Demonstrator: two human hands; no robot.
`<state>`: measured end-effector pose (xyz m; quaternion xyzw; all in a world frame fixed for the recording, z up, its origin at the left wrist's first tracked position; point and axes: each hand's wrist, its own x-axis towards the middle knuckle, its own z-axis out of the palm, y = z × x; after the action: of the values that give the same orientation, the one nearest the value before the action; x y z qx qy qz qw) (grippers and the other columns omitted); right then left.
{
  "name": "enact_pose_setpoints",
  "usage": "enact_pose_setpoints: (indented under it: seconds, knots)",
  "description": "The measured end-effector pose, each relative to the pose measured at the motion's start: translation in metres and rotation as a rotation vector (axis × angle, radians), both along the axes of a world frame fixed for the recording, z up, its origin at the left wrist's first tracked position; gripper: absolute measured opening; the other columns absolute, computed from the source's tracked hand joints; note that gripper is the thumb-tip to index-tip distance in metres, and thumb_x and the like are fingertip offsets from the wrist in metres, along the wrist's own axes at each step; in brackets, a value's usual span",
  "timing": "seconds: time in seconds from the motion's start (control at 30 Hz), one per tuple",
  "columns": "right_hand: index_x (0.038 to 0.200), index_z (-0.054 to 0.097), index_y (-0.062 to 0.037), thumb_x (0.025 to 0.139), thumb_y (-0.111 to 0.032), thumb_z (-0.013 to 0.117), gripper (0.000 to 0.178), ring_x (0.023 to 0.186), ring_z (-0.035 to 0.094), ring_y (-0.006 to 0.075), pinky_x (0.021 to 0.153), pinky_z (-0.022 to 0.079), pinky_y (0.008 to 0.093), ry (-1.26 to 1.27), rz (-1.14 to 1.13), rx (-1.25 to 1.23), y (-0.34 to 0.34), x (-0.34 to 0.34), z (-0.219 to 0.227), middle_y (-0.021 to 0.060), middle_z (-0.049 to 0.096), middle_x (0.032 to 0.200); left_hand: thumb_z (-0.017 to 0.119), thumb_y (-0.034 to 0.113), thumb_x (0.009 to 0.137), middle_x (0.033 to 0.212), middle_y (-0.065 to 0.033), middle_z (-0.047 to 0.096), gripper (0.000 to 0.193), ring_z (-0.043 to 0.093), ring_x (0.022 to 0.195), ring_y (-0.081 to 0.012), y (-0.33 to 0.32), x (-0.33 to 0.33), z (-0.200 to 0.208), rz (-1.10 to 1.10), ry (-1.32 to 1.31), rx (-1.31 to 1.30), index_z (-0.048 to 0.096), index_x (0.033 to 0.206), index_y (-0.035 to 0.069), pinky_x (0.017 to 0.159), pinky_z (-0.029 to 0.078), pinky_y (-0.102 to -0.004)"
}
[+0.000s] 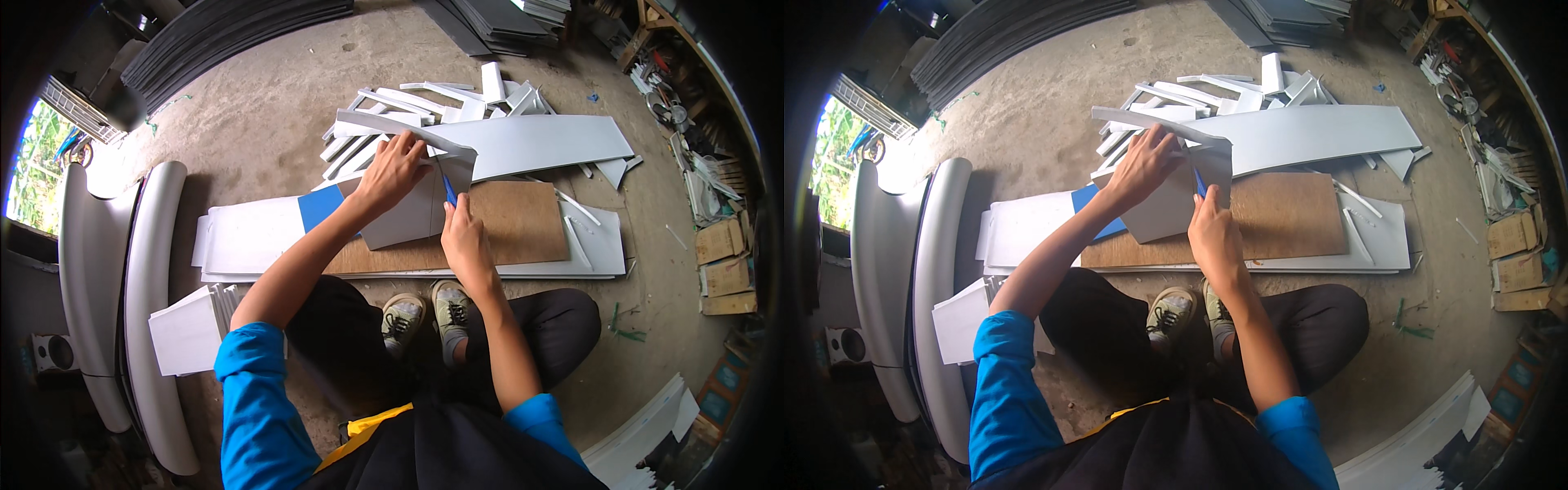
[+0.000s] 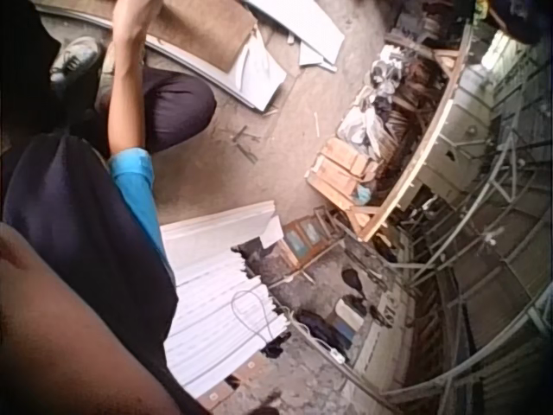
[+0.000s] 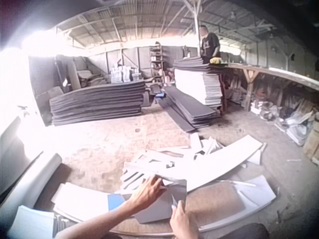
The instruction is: The person sits on the floor and uses a utility knife to cut white and blue rectangular sheets. They repeatedly align the sheets, score the material with the knife, and snap off the cut sections, placing the finished pieces into a pile.
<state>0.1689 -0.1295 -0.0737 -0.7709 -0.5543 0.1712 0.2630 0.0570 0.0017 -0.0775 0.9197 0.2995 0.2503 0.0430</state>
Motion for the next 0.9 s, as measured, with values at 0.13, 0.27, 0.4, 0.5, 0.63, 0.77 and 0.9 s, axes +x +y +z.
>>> enact_pose_setpoints:
  seconds: [0.13, 0.27, 0.4, 0.5, 0.63, 0.77, 0.9]
  knots:
    - [0.101, 0.039, 0.0042, 0.093, -0.024, 0.033, 0.029, 0.064, 0.058, 0.0444, 0.052, 0.048, 0.049, -0.003, 0.052, 0.015, 0.01, 0.009, -0.006, 0.03, 0.056, 0.066, 0.058, 0.02, 0.08, 0.097, -0.0169, 0.046, 0.028, 0.048, 0.095, -0.0324, 0.003, 0.003, -0.003, 0.008, -0.02, 0.013, 0.049, 0.099, 0.002, 0.08, 0.039, -0.0414]
    - [0.099, 0.038, 0.0038, 0.093, -0.023, 0.033, 0.028, 0.066, 0.057, 0.0452, 0.053, 0.047, 0.0502, -0.004, 0.068, -0.006, 0.0, 0.011, -0.004, 0.0304, 0.055, 0.066, 0.058, 0.019, 0.08, 0.097, -0.0169, 0.046, 0.027, 0.048, 0.094, -0.0322, 0.004, 0.002, -0.005, 0.013, -0.041, 0.02, 0.049, 0.098, 0.0, 0.08, 0.04, -0.0412]
    - [0.097, 0.039, 0.004, 0.093, -0.021, 0.033, 0.026, 0.067, 0.057, 0.0457, 0.054, 0.047, 0.0508, 0.024, 0.051, -0.056, 0.002, 0.008, 0.008, 0.0309, 0.055, 0.067, 0.058, 0.019, 0.079, 0.097, -0.017, 0.046, 0.028, 0.048, 0.094, -0.0322, 0.004, 0.002, -0.005, -0.018, -0.034, 0.025, 0.05, 0.098, -0.001, 0.081, 0.04, -0.0412]
    - [0.098, 0.038, 0.0049, 0.093, -0.021, 0.034, 0.026, 0.068, 0.057, 0.0459, 0.054, 0.047, 0.0505, 0.034, 0.077, -0.011, 0.012, 0.011, 0.003, 0.0312, 0.055, 0.067, 0.058, 0.018, 0.079, 0.1, -0.0172, 0.046, 0.03, 0.048, 0.095, -0.0326, 0.0, 0.002, -0.004, -0.023, -0.022, 0.011, 0.05, 0.1, -0.001, 0.082, 0.04, -0.0415]
    - [0.096, 0.039, 0.0007, 0.092, -0.023, 0.037, 0.024, 0.071, 0.053, 0.0492, 0.056, 0.044, 0.0546, 0.084, 0.038, -0.02, 0.009, 0.01, 0.002, 0.0324, 0.054, 0.071, 0.059, 0.018, 0.079, 0.103, -0.0179, 0.046, 0.03, 0.049, 0.096, -0.0333, -0.001, 0.004, -0.002, 0.026, -0.009, -0.014, 0.05, 0.1, -0.001, 0.082, 0.041, -0.0418]
    - [0.097, 0.038, 0.0006, 0.093, -0.023, 0.036, 0.024, 0.072, 0.053, 0.0491, 0.056, 0.044, 0.0545, 0.091, 0.03, -0.045, 0.001, 0.008, 0.006, 0.0329, 0.054, 0.071, 0.059, 0.017, 0.078, 0.102, -0.0192, 0.046, 0.03, 0.05, 0.096, -0.0339, 0.0, 0.004, -0.002, 0.012, -0.031, -0.023, 0.049, 0.098, -0.002, 0.08, 0.044, -0.0406]
    - [0.102, 0.037, 0.0076, 0.093, -0.019, 0.033, 0.028, 0.072, 0.057, 0.0463, 0.057, 0.047, 0.0509, 0.096, 0.077, -0.061, 0.012, 0.01, 0.007, 0.0333, 0.055, 0.07, 0.063, 0.017, 0.076, 0.093, -0.0141, 0.047, 0.026, 0.051, 0.087, -0.0301, 0.001, 0.004, -0.003, -0.049, -0.059, 0.014, 0.051, 0.091, -0.001, 0.075, 0.044, -0.0382]
